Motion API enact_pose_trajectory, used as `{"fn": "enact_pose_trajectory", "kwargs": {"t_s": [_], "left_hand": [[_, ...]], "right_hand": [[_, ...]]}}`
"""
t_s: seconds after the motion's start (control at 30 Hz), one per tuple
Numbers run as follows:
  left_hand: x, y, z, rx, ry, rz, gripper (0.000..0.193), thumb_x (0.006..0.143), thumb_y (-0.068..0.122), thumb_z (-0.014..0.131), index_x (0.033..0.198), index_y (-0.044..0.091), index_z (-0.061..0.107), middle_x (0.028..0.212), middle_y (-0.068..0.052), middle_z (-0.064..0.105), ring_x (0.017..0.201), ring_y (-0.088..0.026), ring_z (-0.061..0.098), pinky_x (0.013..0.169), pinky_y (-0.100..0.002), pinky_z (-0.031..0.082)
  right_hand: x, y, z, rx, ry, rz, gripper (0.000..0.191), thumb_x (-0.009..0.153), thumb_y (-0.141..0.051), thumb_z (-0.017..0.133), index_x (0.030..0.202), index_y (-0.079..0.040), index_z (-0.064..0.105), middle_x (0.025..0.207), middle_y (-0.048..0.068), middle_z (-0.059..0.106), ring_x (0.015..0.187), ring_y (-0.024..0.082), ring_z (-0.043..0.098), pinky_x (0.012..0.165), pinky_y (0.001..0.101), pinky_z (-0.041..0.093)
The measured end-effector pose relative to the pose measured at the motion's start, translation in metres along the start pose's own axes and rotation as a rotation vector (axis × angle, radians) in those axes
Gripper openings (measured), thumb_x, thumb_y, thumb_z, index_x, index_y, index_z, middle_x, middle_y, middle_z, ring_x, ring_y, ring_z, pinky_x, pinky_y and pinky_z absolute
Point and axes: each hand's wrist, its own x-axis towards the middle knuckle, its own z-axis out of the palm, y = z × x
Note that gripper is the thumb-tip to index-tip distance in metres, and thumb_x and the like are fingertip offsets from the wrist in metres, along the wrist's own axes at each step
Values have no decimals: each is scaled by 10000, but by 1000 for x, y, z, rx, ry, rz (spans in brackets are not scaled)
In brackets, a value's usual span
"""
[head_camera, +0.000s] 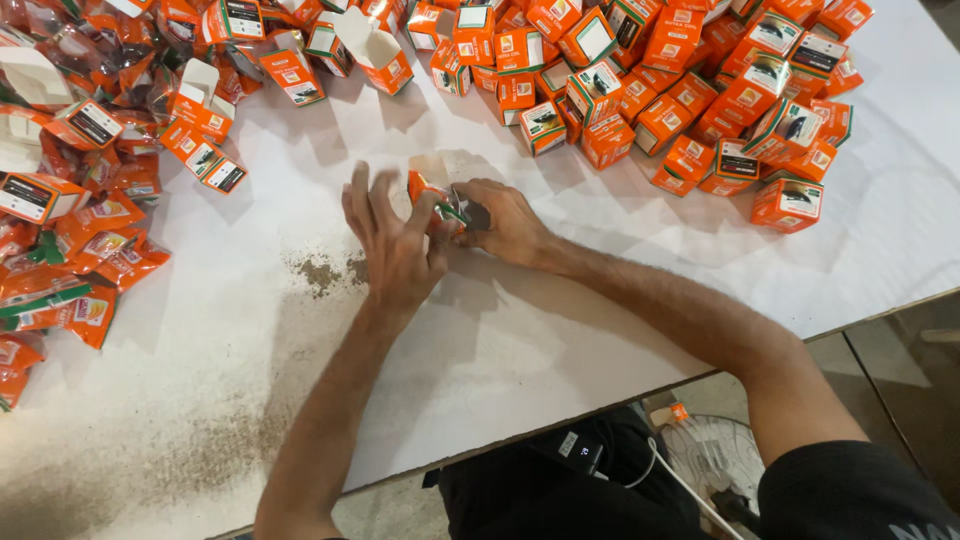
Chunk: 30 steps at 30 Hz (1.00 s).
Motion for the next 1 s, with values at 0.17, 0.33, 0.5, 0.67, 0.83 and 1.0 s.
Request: {"fn": "enact_pose_trajectory", "kwargs": {"t_s": [0.17, 0.33, 0.5, 0.67, 0.83, 1.0], "left_hand": [[7, -2, 16, 57, -122, -79, 176, 984, 210, 689, 1079, 71, 740, 1614, -339, 325, 1538, -510, 222, 1211, -677, 144], [-9, 0, 15, 9, -41, -53, 285, 1004, 176, 669, 1261, 82, 749, 1641, -299, 324, 1539, -479, 257, 1241, -650, 183], [-10, -7, 17, -314, 16, -261, 268, 918, 172, 698, 1160, 58, 706, 1578, -290, 349, 1504, -481, 275, 1238, -604, 254], [-17, -7, 26, -105, -98, -165, 174, 998, 152, 634, 1120, 62, 720, 1651, -331, 274, 1560, -500, 164, 1218, -663, 206], [-17, -8, 28, -13, -251, -198, 211, 1007, 205, 589, 1057, 35, 703, 1576, -342, 361, 1519, -528, 189, 1150, -679, 176], [-15, -10, 24, -375, -53, -441, 223, 935, 93, 663, 1151, 43, 681, 1137, -178, 661, 1117, -346, 569, 960, -460, 489]], "right_hand": [[-1, -3, 1, -25, 28, -10, 656, 712, -174, 898, 1289, -33, 618, 1113, 161, 672, 1038, 354, 659, 896, 445, 530], [0, -2, 2, 14, 31, -29, 652, 722, -174, 883, 1287, -25, 596, 1123, 159, 663, 1015, 344, 660, 889, 441, 532], [0, 3, 2, -27, 23, -53, 674, 739, -178, 873, 1319, -13, 571, 1135, 169, 656, 1009, 355, 652, 880, 449, 521], [-2, 9, 7, -38, 48, -84, 682, 776, -219, 886, 1341, -28, 556, 1173, 174, 648, 1068, 370, 635, 922, 456, 516], [-5, 8, 8, -55, 52, -106, 681, 794, -193, 863, 1379, -43, 548, 1249, 175, 646, 1162, 390, 616, 984, 462, 510], [-4, 3, 7, -135, 59, -125, 719, 759, -196, 887, 1354, -21, 524, 1289, 218, 623, 1207, 427, 581, 992, 477, 488]]}}
